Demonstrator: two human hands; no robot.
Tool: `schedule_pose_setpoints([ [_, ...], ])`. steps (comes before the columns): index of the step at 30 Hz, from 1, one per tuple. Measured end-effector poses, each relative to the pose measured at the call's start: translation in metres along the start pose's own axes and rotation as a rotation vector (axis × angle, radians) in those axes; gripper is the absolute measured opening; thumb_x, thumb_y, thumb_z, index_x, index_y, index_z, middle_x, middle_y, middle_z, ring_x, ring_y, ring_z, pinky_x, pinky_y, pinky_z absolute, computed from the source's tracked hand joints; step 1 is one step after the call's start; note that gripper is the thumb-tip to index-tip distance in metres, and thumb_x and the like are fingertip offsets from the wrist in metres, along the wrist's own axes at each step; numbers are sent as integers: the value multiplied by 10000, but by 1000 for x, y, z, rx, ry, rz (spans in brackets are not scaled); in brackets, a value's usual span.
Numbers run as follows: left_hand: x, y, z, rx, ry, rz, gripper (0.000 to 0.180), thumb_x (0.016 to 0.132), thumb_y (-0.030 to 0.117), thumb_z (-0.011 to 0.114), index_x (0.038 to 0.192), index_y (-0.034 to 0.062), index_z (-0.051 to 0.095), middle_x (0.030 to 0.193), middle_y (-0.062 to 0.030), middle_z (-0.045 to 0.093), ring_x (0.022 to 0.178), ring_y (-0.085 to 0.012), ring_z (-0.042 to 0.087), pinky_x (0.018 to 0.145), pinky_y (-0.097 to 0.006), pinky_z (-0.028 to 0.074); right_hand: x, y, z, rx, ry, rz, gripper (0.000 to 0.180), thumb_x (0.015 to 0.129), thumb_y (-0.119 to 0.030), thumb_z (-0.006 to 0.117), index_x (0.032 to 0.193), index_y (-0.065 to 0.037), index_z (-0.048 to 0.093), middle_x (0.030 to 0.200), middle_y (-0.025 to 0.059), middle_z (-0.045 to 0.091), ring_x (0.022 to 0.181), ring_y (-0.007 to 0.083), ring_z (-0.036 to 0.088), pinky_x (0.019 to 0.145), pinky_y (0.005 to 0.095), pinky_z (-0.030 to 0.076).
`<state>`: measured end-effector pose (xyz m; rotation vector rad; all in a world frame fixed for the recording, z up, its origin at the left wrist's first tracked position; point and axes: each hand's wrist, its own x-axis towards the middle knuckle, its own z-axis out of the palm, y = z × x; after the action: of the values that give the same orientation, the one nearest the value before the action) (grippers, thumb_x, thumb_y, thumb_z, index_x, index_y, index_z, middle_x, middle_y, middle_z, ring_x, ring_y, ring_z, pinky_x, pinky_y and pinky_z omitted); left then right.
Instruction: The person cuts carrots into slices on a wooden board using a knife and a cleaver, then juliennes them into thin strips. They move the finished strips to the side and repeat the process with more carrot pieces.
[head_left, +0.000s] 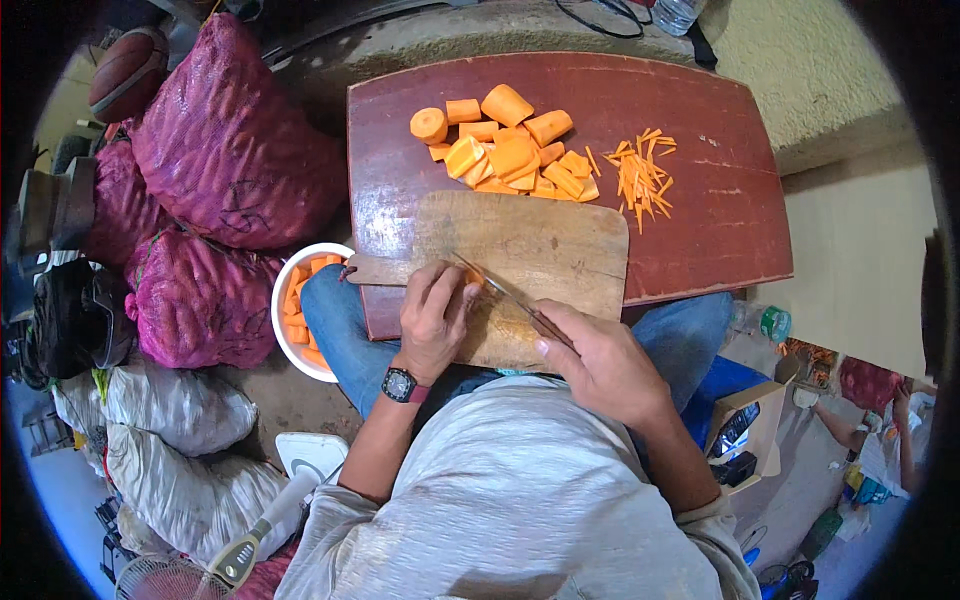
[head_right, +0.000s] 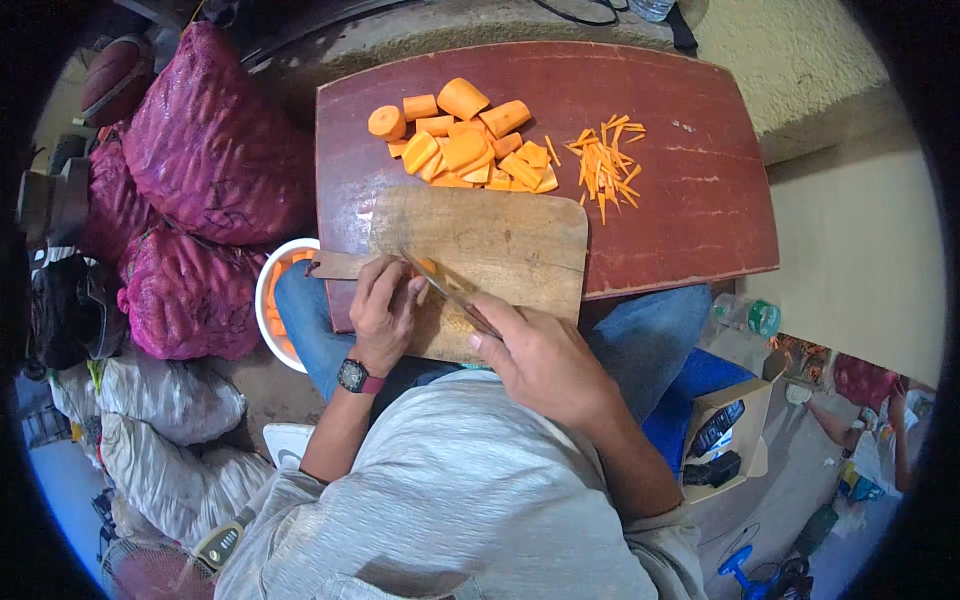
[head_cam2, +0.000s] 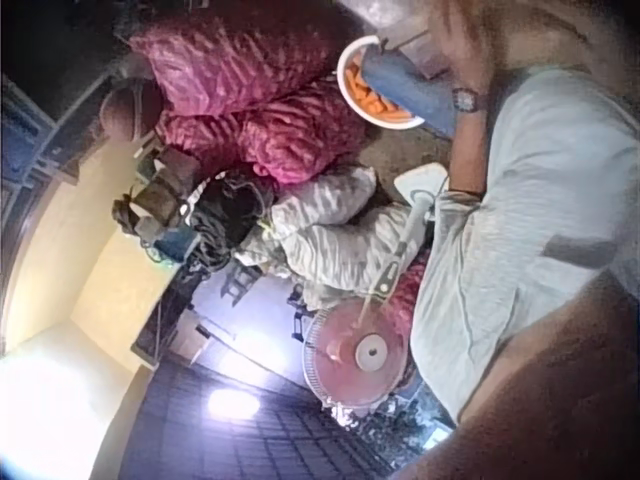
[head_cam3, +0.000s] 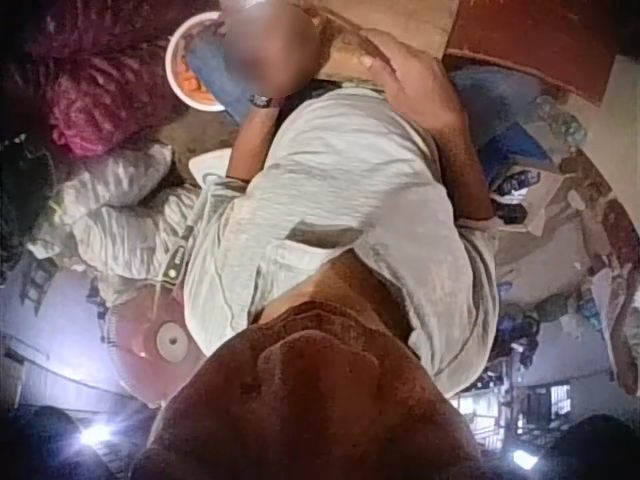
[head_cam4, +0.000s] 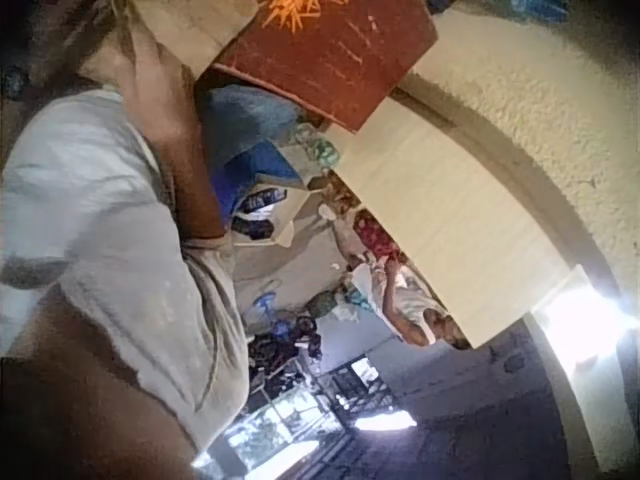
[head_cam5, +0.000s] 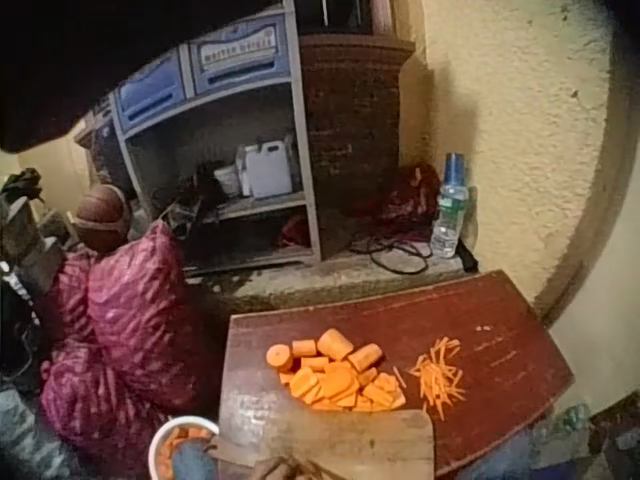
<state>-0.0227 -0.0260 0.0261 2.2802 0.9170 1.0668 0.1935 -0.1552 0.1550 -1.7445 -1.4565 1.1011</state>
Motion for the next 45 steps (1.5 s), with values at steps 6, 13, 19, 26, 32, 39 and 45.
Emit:
schedule_pose_setpoints([
  [6,3,-5,4,-7,50,29,375,861,79,931,1169,-1,732,1111,-176,735,985,-391,721,862,-467,599,-6,-11,0,-54,-34,66,431,1099,-205,669,1472,2,608,1200,292,760,1110,493,745,929,504,597],
  [13,6,-8,3,41,67,96,348,866,94,922,1150,13,738,1074,-143,740,941,-342,705,854,-468,559,-11,-11,-2,-11,-36,66,427,1112,-235,650,1457,5,575,1128,313,750,1047,519,739,884,560,588],
  [19,11,-6,-2,68,70,150,312,868,68,908,1125,5,743,1047,-152,762,947,-344,725,949,-477,548,-10,-20,-8,-10,-95,148,414,1116,-216,634,1456,20,602,1219,299,740,1123,486,743,925,490,588],
  [26,15,-10,2,78,109,168,285,831,149,950,1031,46,775,1007,-74,770,891,-259,726,918,-465,502,-3,-16,-7,-83,-119,80,382,1110,-219,625,1403,16,556,1057,328,742,1005,536,726,854,597,562],
  [32,13,-12,4,57,116,135,267,837,127,946,1018,41,770,997,-85,779,908,-268,740,932,-472,519,6,-10,-3,-53,-119,84,403,1097,-209,636,1412,26,545,1050,333,734,998,554,718,855,607,559],
  [39,9,-16,3,26,114,83,246,857,92,930,1032,32,767,996,-120,792,896,-299,748,932,-478,532,18,-12,10,-168,-148,131,368,1106,-193,636,1404,10,559,1135,334,728,1055,556,709,848,597,570],
  [45,7,-16,3,-28,126,-34,237,862,64,917,1050,26,778,961,-120,783,874,-296,747,938,-480,536,44,0,24,-286,-194,146,358,1124,-272,601,1370,-16,556,1042,331,741,1010,557,723,844,625,575],
])
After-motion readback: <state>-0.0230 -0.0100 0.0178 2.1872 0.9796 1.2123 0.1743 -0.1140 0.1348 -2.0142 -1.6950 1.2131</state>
